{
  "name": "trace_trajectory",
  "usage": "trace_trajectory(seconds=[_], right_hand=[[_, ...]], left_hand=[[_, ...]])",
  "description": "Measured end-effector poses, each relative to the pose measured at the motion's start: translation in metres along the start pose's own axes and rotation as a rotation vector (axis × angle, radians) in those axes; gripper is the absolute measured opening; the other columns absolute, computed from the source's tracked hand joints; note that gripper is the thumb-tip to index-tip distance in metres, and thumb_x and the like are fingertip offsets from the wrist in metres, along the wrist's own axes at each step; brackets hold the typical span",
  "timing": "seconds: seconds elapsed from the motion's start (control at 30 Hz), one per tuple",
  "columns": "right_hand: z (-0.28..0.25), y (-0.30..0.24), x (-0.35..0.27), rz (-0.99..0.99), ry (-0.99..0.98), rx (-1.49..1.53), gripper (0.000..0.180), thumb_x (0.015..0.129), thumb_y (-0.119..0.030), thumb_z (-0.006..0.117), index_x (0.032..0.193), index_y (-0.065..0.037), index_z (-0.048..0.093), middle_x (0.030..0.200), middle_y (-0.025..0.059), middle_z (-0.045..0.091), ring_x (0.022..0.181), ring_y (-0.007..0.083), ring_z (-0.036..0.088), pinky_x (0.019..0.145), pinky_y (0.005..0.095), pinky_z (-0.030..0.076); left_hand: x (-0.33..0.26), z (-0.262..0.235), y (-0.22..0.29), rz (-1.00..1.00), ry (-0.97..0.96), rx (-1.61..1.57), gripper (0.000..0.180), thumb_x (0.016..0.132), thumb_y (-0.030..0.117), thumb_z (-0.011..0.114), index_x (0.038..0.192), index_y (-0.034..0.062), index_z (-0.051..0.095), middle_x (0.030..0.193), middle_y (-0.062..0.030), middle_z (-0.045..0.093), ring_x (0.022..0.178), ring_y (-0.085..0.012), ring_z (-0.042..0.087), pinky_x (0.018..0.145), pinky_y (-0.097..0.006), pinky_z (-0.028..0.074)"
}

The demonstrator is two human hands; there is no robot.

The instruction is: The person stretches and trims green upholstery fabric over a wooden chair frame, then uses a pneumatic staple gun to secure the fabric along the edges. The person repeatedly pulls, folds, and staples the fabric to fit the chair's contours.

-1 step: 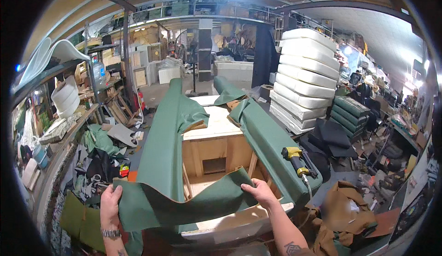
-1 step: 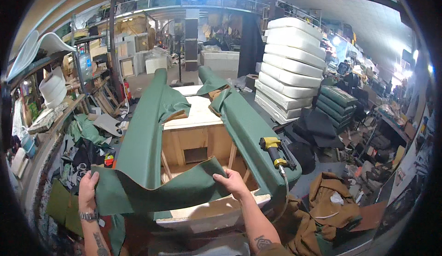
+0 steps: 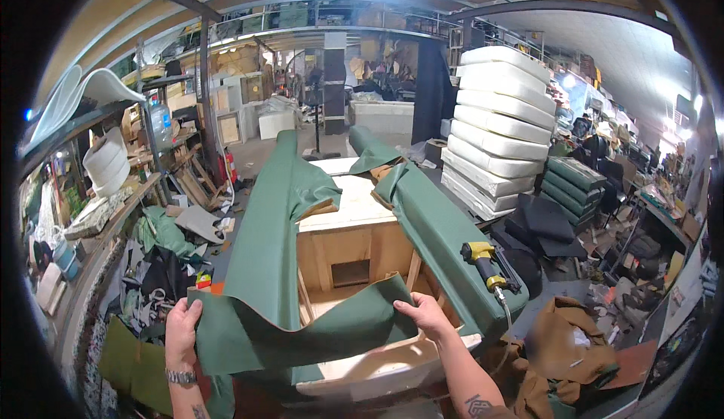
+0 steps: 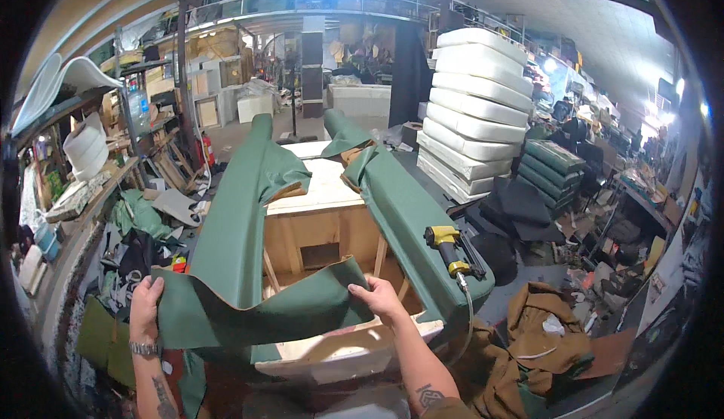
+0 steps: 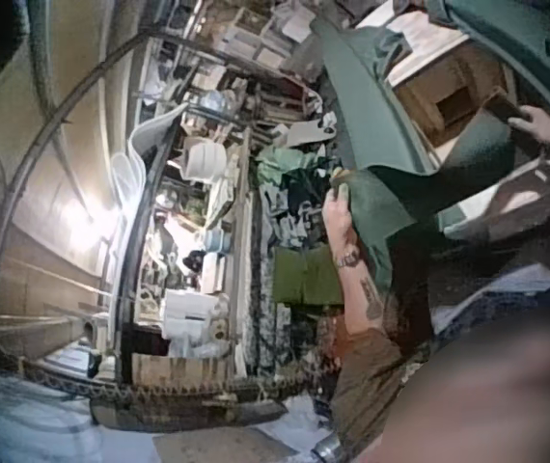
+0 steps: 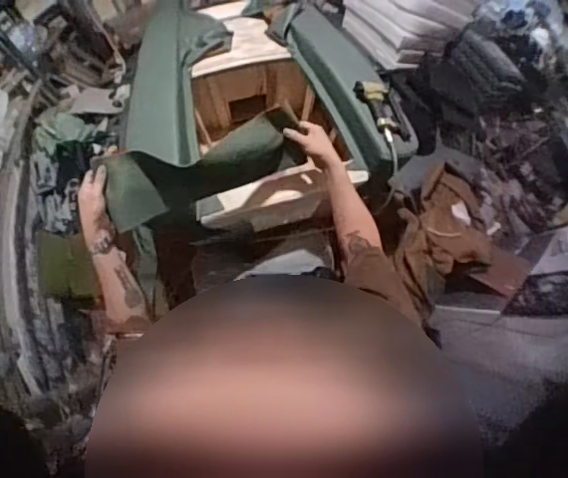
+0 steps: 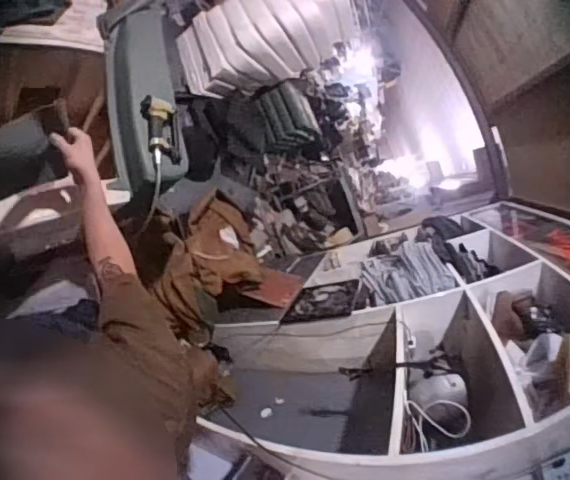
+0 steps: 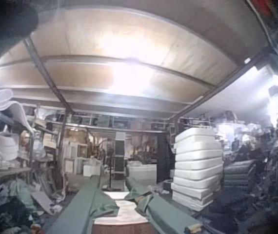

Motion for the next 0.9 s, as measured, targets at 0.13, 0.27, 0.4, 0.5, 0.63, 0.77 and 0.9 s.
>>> trace_trajectory(seconds=[0.13, 0.27, 0.4, 0.5, 0.63, 0.77, 0.9], right_hand=[[-0.032, 0.033, 0.073, 0.010, 0.064, 0.065, 0.022, 0.103, -0.022, 0.066, 0.113, -0.003, 0.072, 0.094, 0.0010, 0.073, 0.080, 0.0089, 0.062, 0.073, 0.0289, 0.051], [-0.073, 0.069, 0.156, -0.008, 0.164, 0.347, 0.019, 0.105, -0.013, 0.057, 0.114, -0.004, 0.071, 0.096, 0.0016, 0.072, 0.081, 0.0100, 0.061, 0.076, 0.0300, 0.050], [-0.104, 0.074, 0.217, 0.086, 0.315, 0.241, 0.030, 0.106, -0.008, 0.052, 0.134, -0.003, 0.061, 0.105, 0.0107, 0.072, 0.086, 0.0194, 0.068, 0.076, 0.0378, 0.057], [-0.118, 0.056, 0.250, 0.139, 0.370, 0.075, 0.040, 0.104, -0.008, 0.057, 0.145, -0.008, 0.058, 0.113, 0.0088, 0.072, 0.097, 0.0179, 0.066, 0.088, 0.0366, 0.054], [-0.132, 0.014, 0.308, -0.026, 0.430, 0.037, 0.046, 0.104, -0.010, 0.059, 0.150, -0.007, 0.053, 0.124, 0.0096, 0.070, 0.112, 0.0190, 0.063, 0.101, 0.0344, 0.048], [-0.151, -0.007, 0.360, -0.027, 0.631, -0.099, 0.045, 0.099, -0.017, 0.065, 0.139, 0.001, 0.055, 0.131, 0.0193, 0.066, 0.118, 0.0285, 0.064, 0.104, 0.0371, 0.048], [-0.147, -0.026, 0.432, -0.141, 0.514, -0.304, 0.036, 0.098, -0.024, 0.067, 0.124, 0.000, 0.067, 0.114, 0.0216, 0.072, 0.110, 0.0304, 0.069, 0.098, 0.0419, 0.051]], left_hand=[[0.074, 0.041, -0.006, 0.033, -0.039, 0.039, 0.021, 0.104, 0.020, 0.065, 0.112, 0.0002, 0.062, 0.098, -0.0038, 0.071, 0.081, -0.0102, 0.066, 0.076, -0.028, 0.055], [0.160, 0.097, -0.022, 0.038, -0.079, 0.243, 0.016, 0.103, 0.016, 0.064, 0.108, 0.0012, 0.062, 0.090, -0.0010, 0.069, 0.075, -0.0068, 0.061, 0.070, -0.026, 0.052], [0.252, 0.157, -0.036, -0.003, -0.073, 0.443, 0.005, 0.099, 0.008, 0.066, 0.100, 0.0032, 0.065, 0.079, 0.0039, 0.065, 0.068, -0.0047, 0.056, 0.063, -0.025, 0.047], [0.321, 0.185, -0.033, 0.029, -0.018, 0.711, 0.012, 0.092, 0.009, 0.073, 0.092, -0.0005, 0.067, 0.080, -0.0043, 0.070, 0.071, -0.0139, 0.063, 0.068, -0.032, 0.051], [0.404, 0.212, -0.037, 0.225, 0.014, 1.140, 0.023, 0.084, 0.015, 0.079, 0.091, -0.0037, 0.067, 0.085, -0.0229, 0.071, 0.080, -0.0392, 0.068, 0.076, -0.045, 0.054], [0.482, 0.226, -0.085, 0.158, 0.009, 1.212, 0.023, 0.087, 0.013, 0.077, 0.099, -0.0044, 0.069, 0.096, -0.0285, 0.071, 0.096, -0.0462, 0.069, 0.084, -0.051, 0.054], [0.518, 0.231, -0.138, 0.109, 0.020, 1.313, 0.024, 0.087, 0.011, 0.074, 0.105, -0.0046, 0.069, 0.102, -0.0294, 0.072, 0.099, -0.0448, 0.070, 0.086, -0.050, 0.055]])
Point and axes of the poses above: each hand's wrist, its own x-axis towards the middle knuckle, its own z-axis out of the palm, y = z × x, the point moved 9 cm from there along x, towards the middle knuckle
